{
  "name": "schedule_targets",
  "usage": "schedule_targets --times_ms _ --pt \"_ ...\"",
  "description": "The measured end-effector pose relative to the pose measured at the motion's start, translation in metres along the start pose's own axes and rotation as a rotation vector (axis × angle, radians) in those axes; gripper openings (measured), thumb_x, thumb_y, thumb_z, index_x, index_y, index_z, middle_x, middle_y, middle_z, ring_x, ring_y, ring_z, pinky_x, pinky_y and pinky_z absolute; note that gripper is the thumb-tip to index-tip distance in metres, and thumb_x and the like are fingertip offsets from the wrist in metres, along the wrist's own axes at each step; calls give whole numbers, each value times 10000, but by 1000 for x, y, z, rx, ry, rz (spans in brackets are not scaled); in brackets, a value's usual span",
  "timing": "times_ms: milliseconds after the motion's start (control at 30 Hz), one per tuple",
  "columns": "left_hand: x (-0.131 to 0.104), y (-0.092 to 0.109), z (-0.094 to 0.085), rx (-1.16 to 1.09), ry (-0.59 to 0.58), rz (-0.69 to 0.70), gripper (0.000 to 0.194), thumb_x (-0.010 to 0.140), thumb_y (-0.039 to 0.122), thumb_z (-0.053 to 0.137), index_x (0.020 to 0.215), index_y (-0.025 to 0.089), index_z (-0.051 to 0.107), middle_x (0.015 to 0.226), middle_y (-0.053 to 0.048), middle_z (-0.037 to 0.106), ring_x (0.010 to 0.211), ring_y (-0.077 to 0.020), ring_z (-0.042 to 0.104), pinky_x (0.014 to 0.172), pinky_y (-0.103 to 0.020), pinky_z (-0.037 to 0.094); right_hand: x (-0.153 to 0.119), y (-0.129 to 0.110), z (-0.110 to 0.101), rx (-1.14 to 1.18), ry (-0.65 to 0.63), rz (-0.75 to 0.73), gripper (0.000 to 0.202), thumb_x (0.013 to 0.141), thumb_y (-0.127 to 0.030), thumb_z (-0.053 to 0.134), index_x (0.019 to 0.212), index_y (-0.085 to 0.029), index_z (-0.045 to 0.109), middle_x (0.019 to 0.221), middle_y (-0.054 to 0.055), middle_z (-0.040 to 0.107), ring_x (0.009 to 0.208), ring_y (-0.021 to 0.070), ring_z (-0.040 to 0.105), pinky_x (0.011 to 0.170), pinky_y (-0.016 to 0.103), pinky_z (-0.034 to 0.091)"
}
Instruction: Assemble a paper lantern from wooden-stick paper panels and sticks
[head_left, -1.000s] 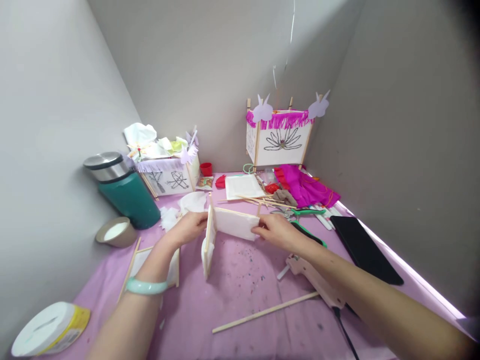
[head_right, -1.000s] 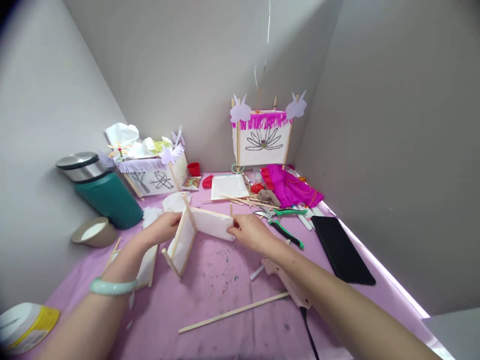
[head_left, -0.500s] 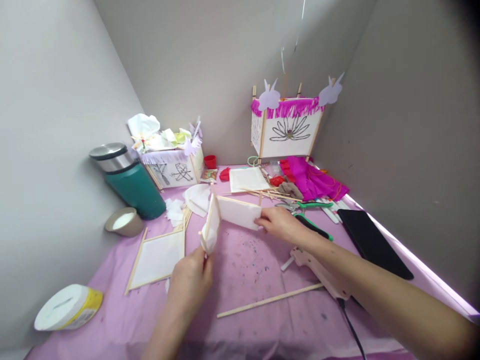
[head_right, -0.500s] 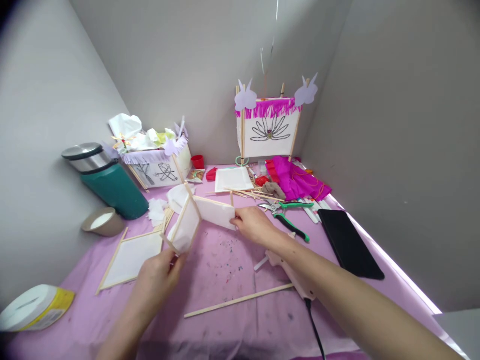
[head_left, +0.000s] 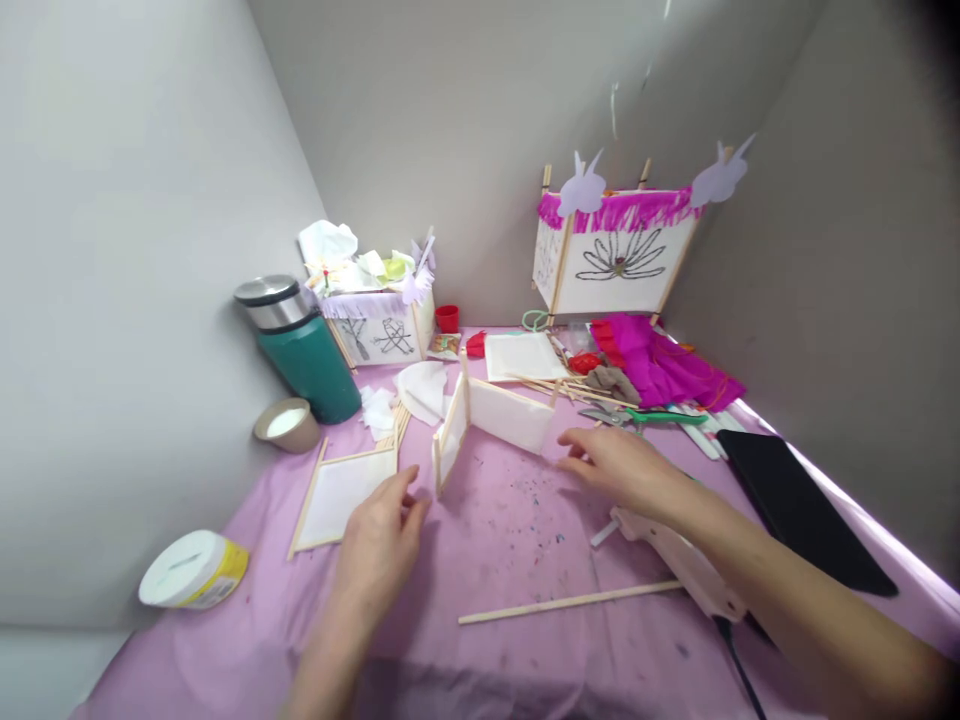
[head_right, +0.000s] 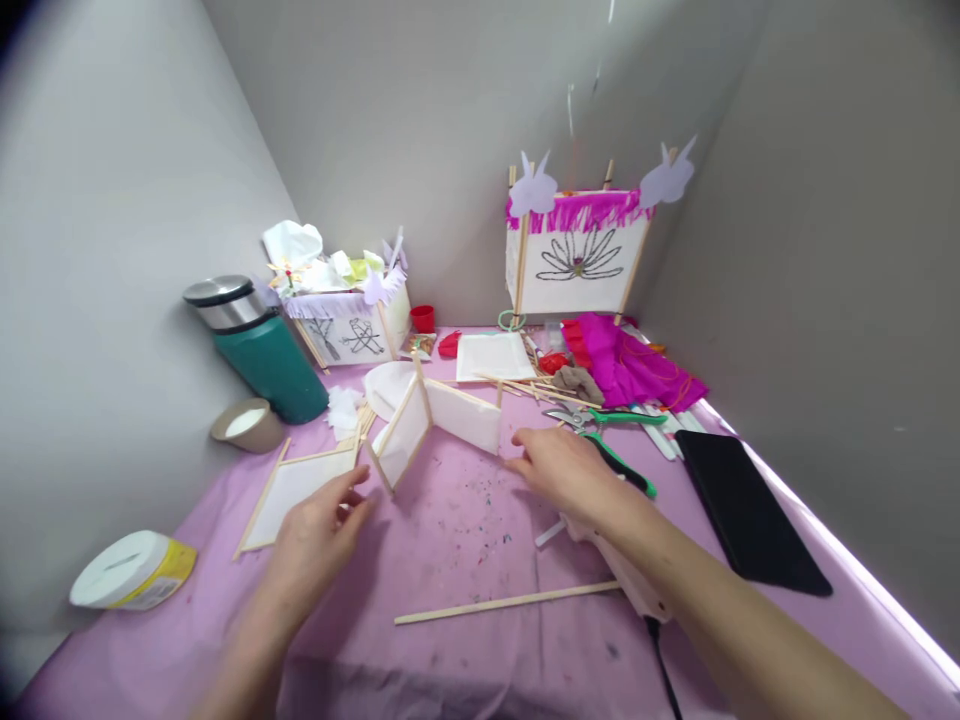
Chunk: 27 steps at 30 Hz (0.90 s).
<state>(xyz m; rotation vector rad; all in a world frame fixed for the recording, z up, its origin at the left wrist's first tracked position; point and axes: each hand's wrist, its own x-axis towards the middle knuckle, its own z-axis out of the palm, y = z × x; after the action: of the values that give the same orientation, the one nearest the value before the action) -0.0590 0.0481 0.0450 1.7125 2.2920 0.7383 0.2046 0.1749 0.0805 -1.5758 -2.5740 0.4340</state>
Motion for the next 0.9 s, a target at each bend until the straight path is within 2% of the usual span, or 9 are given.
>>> schedule_targets --times_ms 100,133,200,300,433,500,667,767,900 --pt "-4 -28 -22 278 210 -105 373 869 326 414 1138 148 601 1053 -117 668 956 -259 617 810 -361 467 -27 0 -8 36 42 35 318 861 -388 478 1045 -227 680 907 62 725 819 233 657 691 298 439" --pt "-3 -37 -28 407 231 -149 395 876 338 392 1135 126 600 1073 -145 658 1006 -299 595 829 -398 457 -36 -1 -9 73 52 26 310 869 -405 468 1023 -244 684 901 50 724 805 227 655 684 301 441" --pt "-2 -54 -39 587 145 -244 438 892 355 333 1112 87 601 1019 -195 660 965 -353 602 772 -442 461 -50 -5 -7 147 66 4 295 875 -425 467 978 -263 691 888 34 722 777 217 651 680 306 441" --pt "4 -68 -45 673 27 -302 433 894 326 299 1063 72 606 967 -227 657 861 -364 637 661 -428 466 -65 -17 4 265 47 -50 269 880 -404 472 914 -262 699 860 27 722 739 201 646 674 302 440" --pt "12 -72 -44 653 -51 -311 383 873 196 276 991 85 623 956 -234 653 801 -344 660 592 -393 456 -71 -32 23 387 -22 -123 261 881 -356 469 862 -252 707 804 37 717 716 196 637 652 285 438" --pt "13 -68 -45 639 -46 -329 392 875 183 262 988 86 624 952 -232 644 799 -333 660 605 -391 461 -73 -37 27 402 -38 -121 257 880 -340 470 837 -248 707 787 35 713 713 194 634 652 280 431" --pt "3 -48 -57 491 137 -380 393 900 272 263 1081 115 575 1036 -192 617 889 -316 636 726 -408 473 -72 -48 31 426 -86 -128 247 894 -287 460 811 -236 687 795 11 704 714 173 628 645 267 404" --pt "-12 -43 -64 230 236 -391 345 901 314 317 1123 161 531 1050 -136 641 968 -298 619 792 -396 472 -70 -57 38 486 -117 -189 249 896 -258 457 784 -217 675 769 8 695 699 157 619 632 248 397" --pt "-41 -49 -69 -207 396 -399 341 873 397 457 1172 240 503 1054 -62 659 981 -240 624 803 -334 492 -67 -77 48 543 -159 -293 246 896 -248 468 784 -200 682 762 14 693 705 147 617 647 235 398"
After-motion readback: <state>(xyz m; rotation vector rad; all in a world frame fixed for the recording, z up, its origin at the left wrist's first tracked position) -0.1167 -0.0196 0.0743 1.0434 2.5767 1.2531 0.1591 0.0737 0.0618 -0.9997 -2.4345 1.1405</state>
